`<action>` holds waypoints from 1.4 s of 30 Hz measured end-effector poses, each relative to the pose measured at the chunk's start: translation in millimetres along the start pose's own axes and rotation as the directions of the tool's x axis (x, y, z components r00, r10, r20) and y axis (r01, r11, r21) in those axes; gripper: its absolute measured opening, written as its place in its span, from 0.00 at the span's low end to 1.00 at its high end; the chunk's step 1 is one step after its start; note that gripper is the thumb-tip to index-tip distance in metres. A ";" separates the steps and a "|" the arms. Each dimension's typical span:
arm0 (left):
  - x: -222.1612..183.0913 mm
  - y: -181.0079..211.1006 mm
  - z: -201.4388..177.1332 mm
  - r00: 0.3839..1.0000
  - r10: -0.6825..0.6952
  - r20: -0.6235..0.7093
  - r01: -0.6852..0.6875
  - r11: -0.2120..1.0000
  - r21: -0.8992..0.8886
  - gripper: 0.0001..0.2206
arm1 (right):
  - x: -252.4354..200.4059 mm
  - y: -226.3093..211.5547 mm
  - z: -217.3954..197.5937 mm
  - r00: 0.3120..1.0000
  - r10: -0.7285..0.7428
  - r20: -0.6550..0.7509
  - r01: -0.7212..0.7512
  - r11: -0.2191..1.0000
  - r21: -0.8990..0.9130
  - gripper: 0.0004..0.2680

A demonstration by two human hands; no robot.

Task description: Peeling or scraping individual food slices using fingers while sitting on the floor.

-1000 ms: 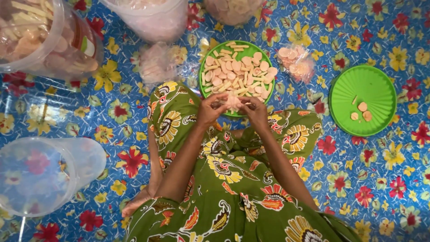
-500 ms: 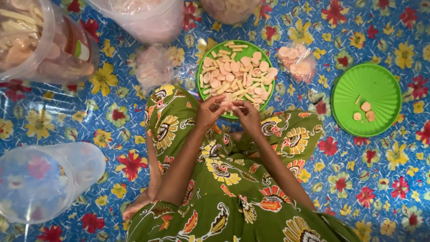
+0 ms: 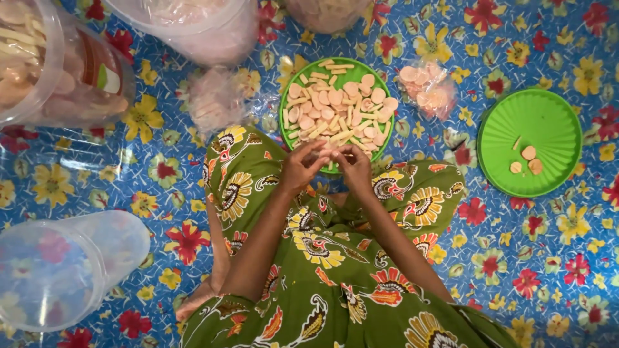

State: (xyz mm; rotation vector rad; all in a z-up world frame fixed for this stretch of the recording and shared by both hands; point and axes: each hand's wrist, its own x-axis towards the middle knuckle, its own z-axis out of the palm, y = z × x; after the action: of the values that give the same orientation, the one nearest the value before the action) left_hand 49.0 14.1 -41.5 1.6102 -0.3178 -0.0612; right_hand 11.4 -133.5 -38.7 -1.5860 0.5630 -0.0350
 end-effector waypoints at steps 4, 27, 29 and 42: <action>4.8 4.8 -0.7 0.999 -0.027 -0.018 0.025 0.991 -0.129 0.15 | 5.8 12.5 -5.7 0.999 -0.036 0.010 0.036 0.999 0.007 0.05; 2.2 13.5 -1.3 0.998 -0.057 -0.003 0.056 0.994 -0.091 0.20 | -14.8 -21.6 -10.7 0.973 -0.145 0.181 0.149 0.989 -0.011 0.19; -2.7 6.0 1.1 0.997 -0.073 0.001 0.073 0.994 -0.087 0.18 | -19.3 -23.8 -10.3 0.976 -0.128 0.174 0.126 0.992 0.023 0.19; -5.5 23.7 -11.9 0.939 -0.307 -0.153 0.247 0.914 -0.322 0.13 | 30.8 40.7 -74.4 0.976 -0.213 -0.048 0.178 0.903 -0.390 0.08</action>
State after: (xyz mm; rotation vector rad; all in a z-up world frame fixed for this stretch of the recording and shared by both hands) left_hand 42.6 26.2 -18.1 1.3354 0.0800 -0.1569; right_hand -1.4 -213.6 -78.4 -2.0307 0.4973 -0.1560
